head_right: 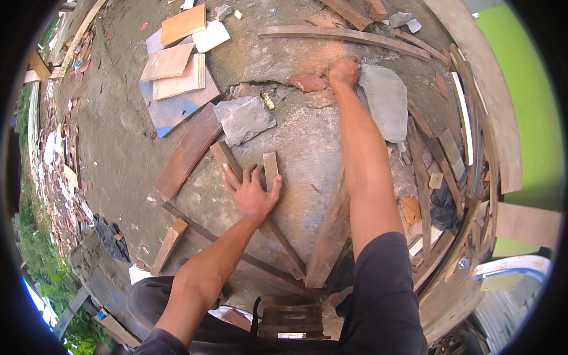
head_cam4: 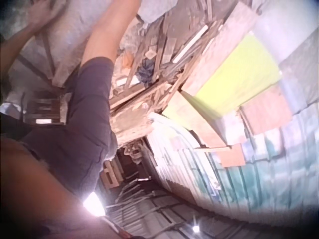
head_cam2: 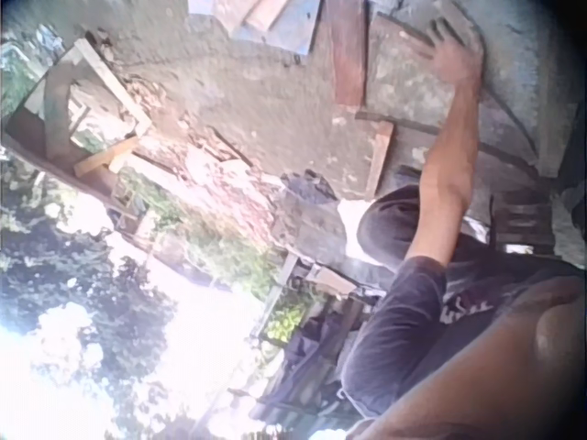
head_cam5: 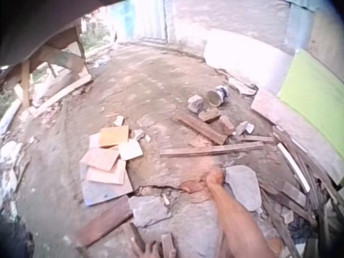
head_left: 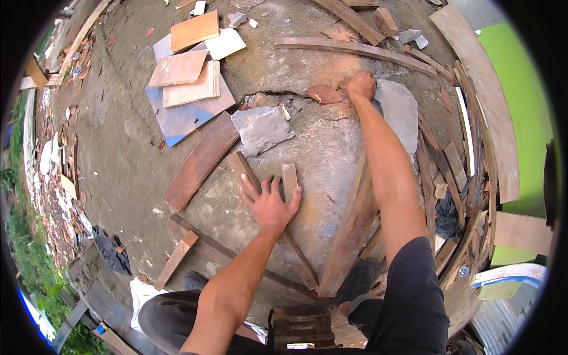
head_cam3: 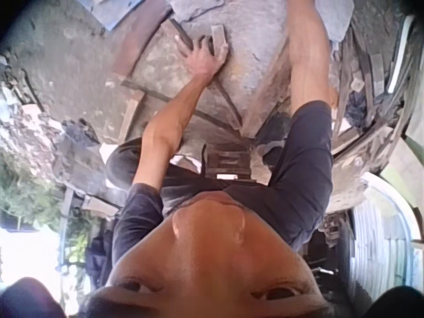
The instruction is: The person sits on the ground and uses a hand saw to cut and shape a small piece of wood. They repeatedly saw the wood, inspect the cut, and adjust the piece's position to continue shaping it.
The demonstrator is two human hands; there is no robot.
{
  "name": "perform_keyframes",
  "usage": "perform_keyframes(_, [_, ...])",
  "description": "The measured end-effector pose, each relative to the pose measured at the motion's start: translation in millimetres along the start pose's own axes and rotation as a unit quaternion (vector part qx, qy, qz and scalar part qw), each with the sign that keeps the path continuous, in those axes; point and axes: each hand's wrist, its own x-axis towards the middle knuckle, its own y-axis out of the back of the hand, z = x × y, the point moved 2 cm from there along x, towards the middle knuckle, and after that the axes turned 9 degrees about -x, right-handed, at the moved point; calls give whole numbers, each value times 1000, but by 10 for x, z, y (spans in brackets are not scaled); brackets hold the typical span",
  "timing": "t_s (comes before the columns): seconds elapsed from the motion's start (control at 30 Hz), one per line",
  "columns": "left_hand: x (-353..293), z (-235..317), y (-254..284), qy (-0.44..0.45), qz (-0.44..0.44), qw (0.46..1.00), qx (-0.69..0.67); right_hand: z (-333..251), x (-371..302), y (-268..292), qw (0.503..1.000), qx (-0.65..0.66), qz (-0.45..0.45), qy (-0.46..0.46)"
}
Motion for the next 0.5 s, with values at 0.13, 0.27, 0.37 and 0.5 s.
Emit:
perform_keyframes(0.13, [-2,-9,4,0,-2,1000,-8,-6,-35,-30,1000,-19,5,12])
perform_keyframes(0.27, [48,11,-6,-4,-4,1000,-9,40,4,-57,996,-36,35,70])
perform_keyframes(0.37, [72,12,-23,-10,-6,1000,-2,28,-134,7,985,42,75,153])
perform_keyframes(0.5, [42,-29,-36,-11,8,1000,-2,-108,-721,302,899,382,-131,171])
